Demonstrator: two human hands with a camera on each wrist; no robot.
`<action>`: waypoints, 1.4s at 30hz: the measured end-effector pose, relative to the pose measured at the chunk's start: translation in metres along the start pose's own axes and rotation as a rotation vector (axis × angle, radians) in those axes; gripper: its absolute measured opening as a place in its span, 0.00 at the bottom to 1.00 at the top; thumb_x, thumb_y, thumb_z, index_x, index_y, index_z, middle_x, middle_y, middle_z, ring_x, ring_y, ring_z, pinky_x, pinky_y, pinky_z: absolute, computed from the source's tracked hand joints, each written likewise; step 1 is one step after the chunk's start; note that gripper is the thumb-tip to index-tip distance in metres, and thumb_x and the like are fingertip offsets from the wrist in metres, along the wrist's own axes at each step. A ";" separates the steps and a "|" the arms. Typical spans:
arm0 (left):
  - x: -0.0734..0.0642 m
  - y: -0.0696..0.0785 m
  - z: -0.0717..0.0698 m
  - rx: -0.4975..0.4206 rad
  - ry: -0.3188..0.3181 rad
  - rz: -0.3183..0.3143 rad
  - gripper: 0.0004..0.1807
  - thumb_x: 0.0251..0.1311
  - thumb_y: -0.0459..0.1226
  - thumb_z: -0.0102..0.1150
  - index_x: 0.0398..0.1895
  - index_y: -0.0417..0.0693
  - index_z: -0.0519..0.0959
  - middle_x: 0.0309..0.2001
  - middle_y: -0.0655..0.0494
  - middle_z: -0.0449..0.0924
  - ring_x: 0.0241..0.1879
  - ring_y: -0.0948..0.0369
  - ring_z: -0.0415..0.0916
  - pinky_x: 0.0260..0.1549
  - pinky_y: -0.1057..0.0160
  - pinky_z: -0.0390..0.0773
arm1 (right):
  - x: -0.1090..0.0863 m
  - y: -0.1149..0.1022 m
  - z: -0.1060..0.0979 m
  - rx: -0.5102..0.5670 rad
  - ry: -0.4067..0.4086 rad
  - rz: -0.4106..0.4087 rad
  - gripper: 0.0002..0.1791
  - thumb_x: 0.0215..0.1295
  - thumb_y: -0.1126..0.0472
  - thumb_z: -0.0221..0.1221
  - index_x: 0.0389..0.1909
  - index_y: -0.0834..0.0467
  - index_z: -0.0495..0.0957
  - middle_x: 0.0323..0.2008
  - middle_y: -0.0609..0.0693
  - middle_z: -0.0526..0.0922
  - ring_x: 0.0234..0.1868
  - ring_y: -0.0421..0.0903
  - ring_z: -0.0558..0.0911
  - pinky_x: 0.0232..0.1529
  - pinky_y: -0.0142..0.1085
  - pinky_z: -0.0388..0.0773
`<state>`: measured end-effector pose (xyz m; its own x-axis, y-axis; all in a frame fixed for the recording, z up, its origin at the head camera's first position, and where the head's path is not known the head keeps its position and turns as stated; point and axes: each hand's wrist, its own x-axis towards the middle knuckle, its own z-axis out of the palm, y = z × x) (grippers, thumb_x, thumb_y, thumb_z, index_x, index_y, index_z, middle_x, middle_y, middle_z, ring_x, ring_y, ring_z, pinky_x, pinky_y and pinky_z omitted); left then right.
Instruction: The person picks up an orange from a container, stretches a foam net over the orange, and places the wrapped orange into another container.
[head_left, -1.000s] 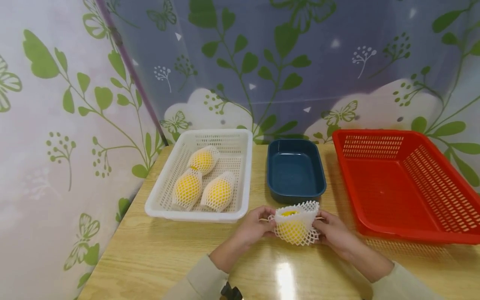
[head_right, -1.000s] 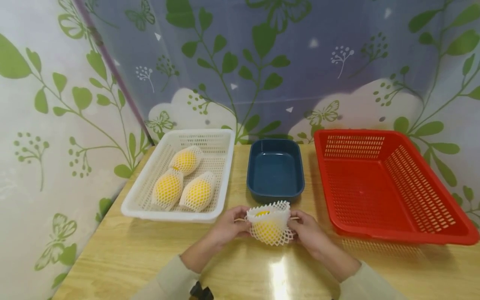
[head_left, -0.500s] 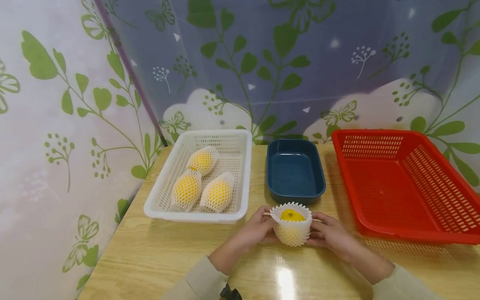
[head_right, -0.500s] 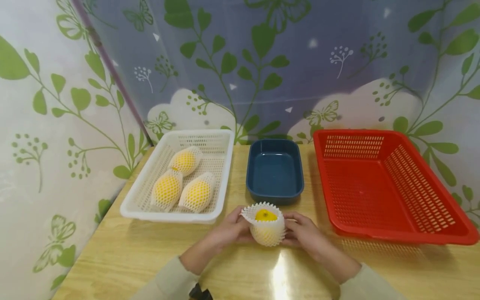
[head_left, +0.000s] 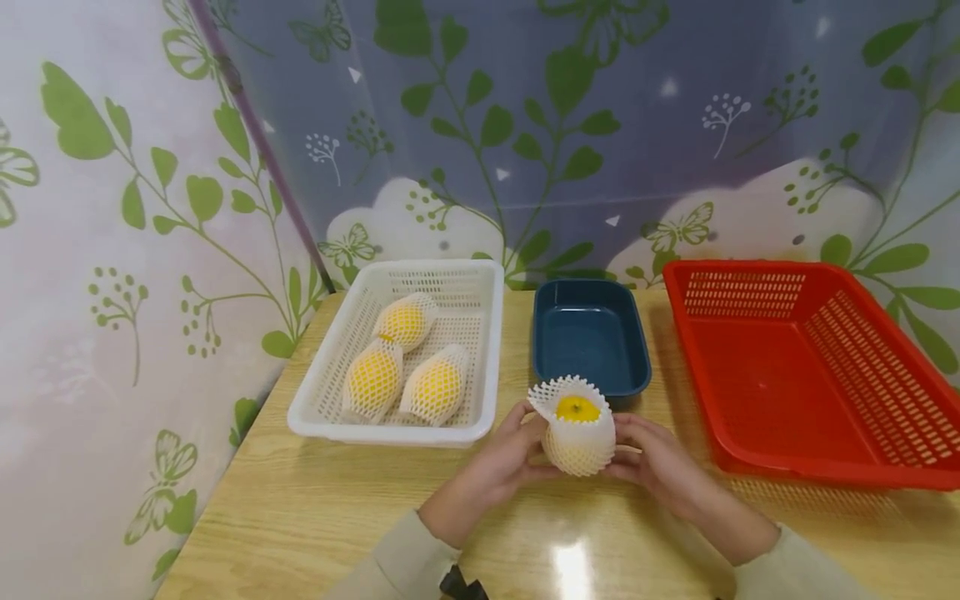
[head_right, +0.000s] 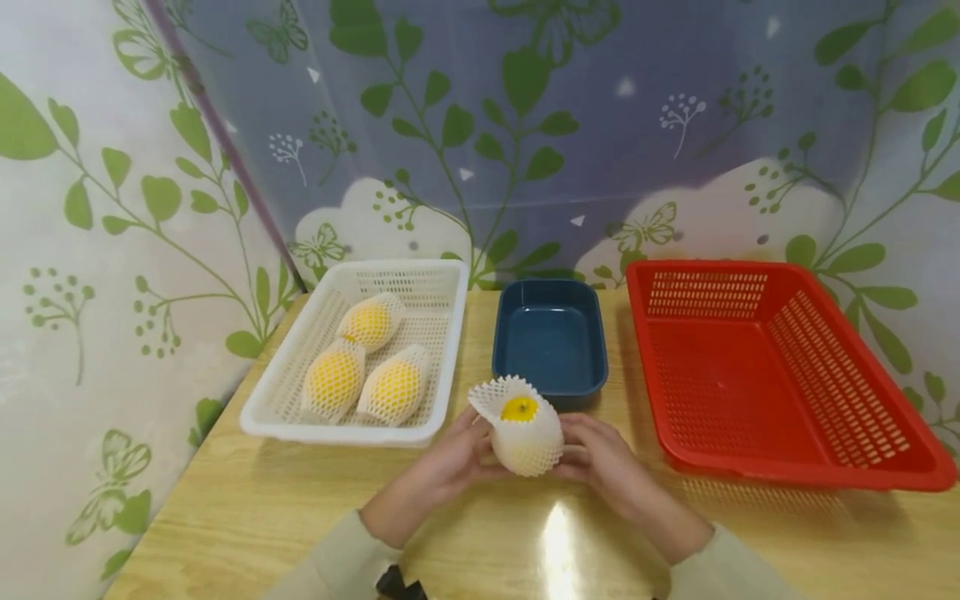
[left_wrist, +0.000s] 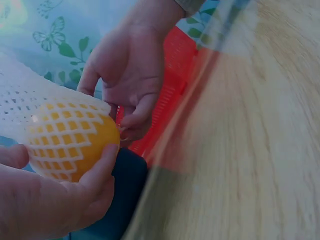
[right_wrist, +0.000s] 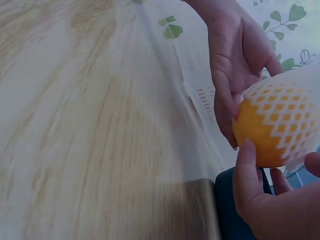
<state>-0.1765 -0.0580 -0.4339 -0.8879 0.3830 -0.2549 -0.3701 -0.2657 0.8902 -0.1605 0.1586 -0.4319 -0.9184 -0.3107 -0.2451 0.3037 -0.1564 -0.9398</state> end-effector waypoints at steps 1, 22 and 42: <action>0.000 0.002 0.001 -0.022 -0.008 -0.006 0.23 0.69 0.38 0.50 0.64 0.47 0.61 0.58 0.43 0.72 0.51 0.50 0.74 0.49 0.41 0.77 | 0.000 -0.002 0.001 0.011 -0.001 -0.001 0.13 0.77 0.54 0.44 0.47 0.51 0.76 0.43 0.47 0.77 0.41 0.47 0.80 0.45 0.36 0.81; -0.006 0.020 0.004 -0.073 -0.116 -0.003 0.21 0.74 0.39 0.45 0.66 0.43 0.60 0.56 0.43 0.69 0.46 0.50 0.77 0.53 0.45 0.76 | 0.000 -0.019 0.001 0.051 -0.214 -0.114 0.16 0.78 0.48 0.36 0.56 0.47 0.65 0.51 0.45 0.75 0.48 0.46 0.80 0.51 0.37 0.78; -0.007 0.023 0.003 -0.123 -0.149 0.019 0.27 0.75 0.50 0.39 0.70 0.46 0.62 0.59 0.40 0.71 0.52 0.49 0.76 0.57 0.49 0.74 | 0.001 -0.022 0.001 0.050 -0.191 -0.143 0.16 0.78 0.50 0.37 0.57 0.51 0.65 0.50 0.47 0.74 0.47 0.46 0.78 0.50 0.36 0.79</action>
<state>-0.1777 -0.0641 -0.4107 -0.8483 0.5011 -0.1711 -0.3921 -0.3772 0.8390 -0.1674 0.1606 -0.4111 -0.8898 -0.4529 -0.0562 0.1903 -0.2562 -0.9477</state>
